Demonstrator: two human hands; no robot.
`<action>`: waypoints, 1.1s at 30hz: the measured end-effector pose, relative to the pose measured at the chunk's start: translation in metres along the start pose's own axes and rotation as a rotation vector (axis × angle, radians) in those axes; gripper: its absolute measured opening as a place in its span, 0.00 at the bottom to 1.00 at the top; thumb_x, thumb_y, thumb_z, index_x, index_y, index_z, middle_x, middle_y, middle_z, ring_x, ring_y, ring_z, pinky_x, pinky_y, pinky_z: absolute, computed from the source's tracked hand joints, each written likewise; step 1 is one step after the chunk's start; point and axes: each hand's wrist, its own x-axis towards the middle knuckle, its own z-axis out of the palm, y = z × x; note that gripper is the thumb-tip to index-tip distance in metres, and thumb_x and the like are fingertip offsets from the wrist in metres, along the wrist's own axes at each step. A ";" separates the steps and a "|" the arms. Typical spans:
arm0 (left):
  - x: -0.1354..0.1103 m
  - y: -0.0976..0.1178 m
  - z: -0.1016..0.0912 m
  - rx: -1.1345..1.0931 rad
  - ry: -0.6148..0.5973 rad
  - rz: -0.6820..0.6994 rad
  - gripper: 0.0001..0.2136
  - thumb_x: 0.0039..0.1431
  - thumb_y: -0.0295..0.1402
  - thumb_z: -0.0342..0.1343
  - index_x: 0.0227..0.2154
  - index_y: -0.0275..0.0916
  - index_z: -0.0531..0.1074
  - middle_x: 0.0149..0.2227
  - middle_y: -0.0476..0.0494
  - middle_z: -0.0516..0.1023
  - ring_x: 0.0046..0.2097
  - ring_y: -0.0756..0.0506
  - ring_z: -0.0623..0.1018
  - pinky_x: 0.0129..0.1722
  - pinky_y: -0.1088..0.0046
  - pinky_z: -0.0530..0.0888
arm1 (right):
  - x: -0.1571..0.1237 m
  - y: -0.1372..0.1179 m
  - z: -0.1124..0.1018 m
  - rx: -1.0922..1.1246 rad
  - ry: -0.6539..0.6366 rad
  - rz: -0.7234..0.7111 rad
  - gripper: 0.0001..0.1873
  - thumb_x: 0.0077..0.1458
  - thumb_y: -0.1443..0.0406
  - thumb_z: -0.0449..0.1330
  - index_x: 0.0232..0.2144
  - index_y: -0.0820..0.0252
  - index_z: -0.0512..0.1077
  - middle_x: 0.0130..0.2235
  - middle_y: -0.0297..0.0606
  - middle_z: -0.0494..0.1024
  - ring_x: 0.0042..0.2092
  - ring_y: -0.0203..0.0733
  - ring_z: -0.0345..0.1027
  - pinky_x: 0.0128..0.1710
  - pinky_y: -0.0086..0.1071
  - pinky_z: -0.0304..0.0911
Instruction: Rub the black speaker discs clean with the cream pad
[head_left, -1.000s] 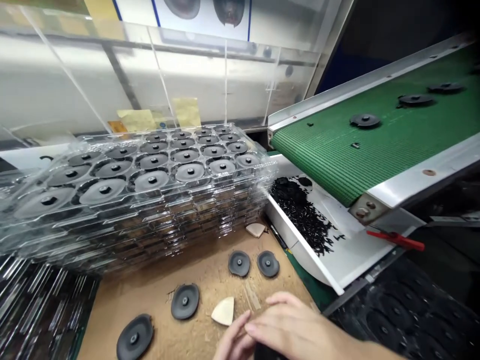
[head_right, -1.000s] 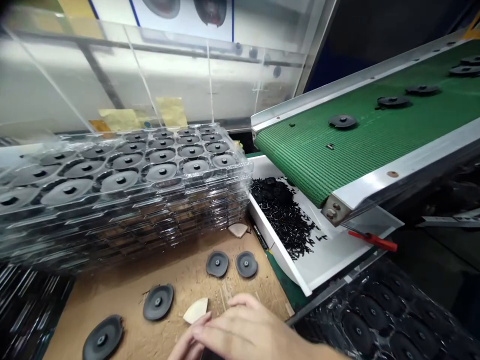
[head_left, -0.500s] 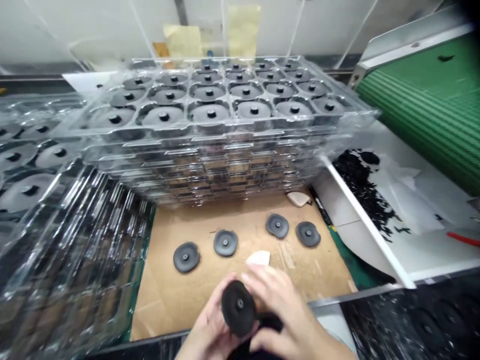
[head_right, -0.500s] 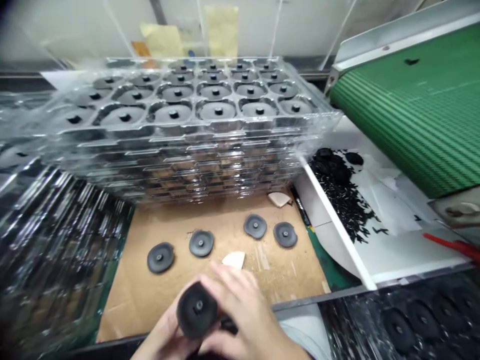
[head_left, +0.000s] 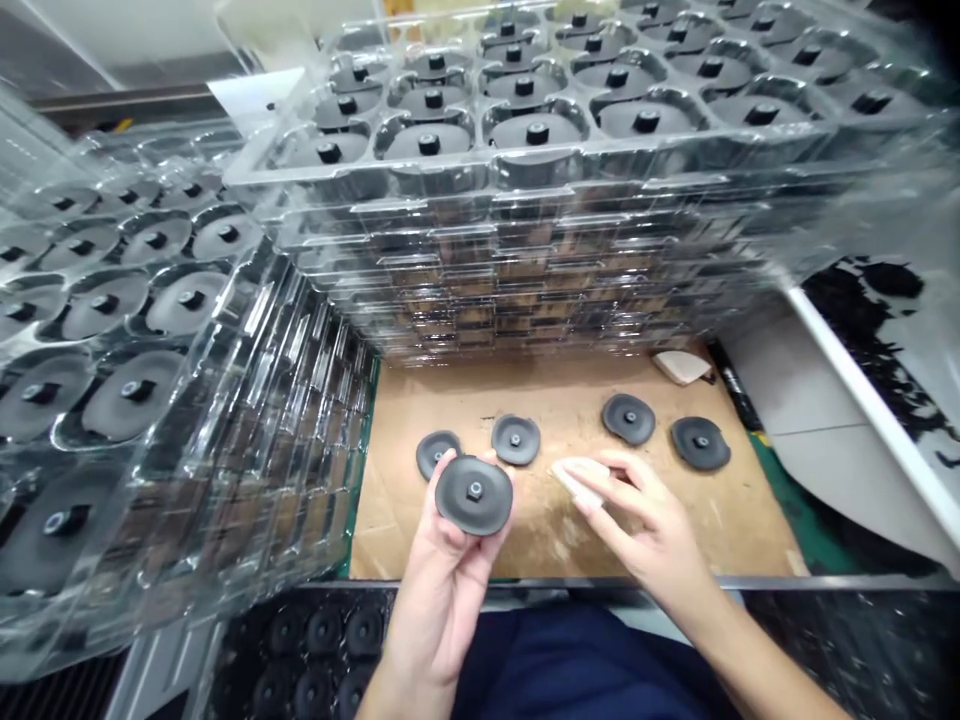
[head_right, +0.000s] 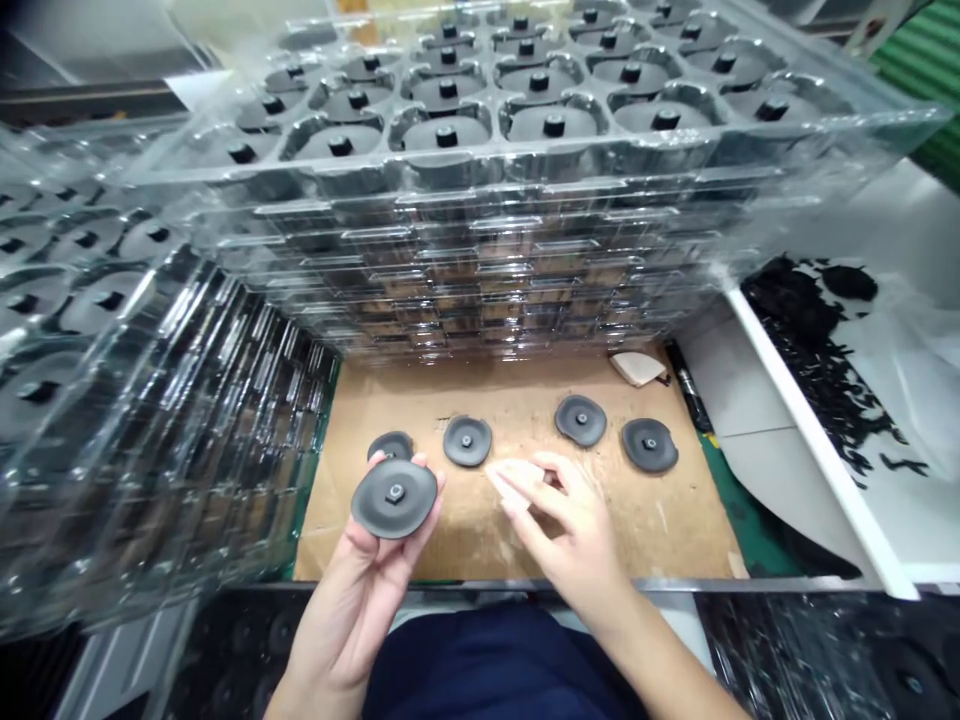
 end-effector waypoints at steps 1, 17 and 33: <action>0.000 -0.003 0.002 0.002 0.005 0.035 0.23 0.45 0.35 0.65 0.47 0.47 0.71 0.48 0.43 0.79 0.51 0.41 0.76 0.50 0.67 0.74 | 0.005 -0.016 -0.003 0.027 0.019 -0.012 0.14 0.57 0.65 0.56 0.46 0.55 0.73 0.44 0.42 0.72 0.45 0.43 0.68 0.43 0.38 0.68; -0.011 -0.023 0.019 0.061 -0.041 0.106 0.23 0.43 0.31 0.67 0.45 0.49 0.72 0.49 0.46 0.78 0.49 0.47 0.76 0.46 0.78 0.74 | 0.006 -0.060 -0.022 0.079 0.109 -0.120 0.13 0.53 0.72 0.58 0.40 0.58 0.77 0.39 0.42 0.72 0.38 0.40 0.66 0.37 0.32 0.69; -0.012 -0.010 0.024 0.152 -0.095 -0.169 0.20 0.44 0.37 0.66 0.43 0.49 0.75 0.49 0.46 0.77 0.48 0.43 0.76 0.44 0.70 0.76 | 0.023 -0.028 -0.042 0.120 -0.065 -0.262 0.13 0.54 0.72 0.57 0.40 0.54 0.77 0.46 0.41 0.72 0.42 0.39 0.66 0.41 0.35 0.67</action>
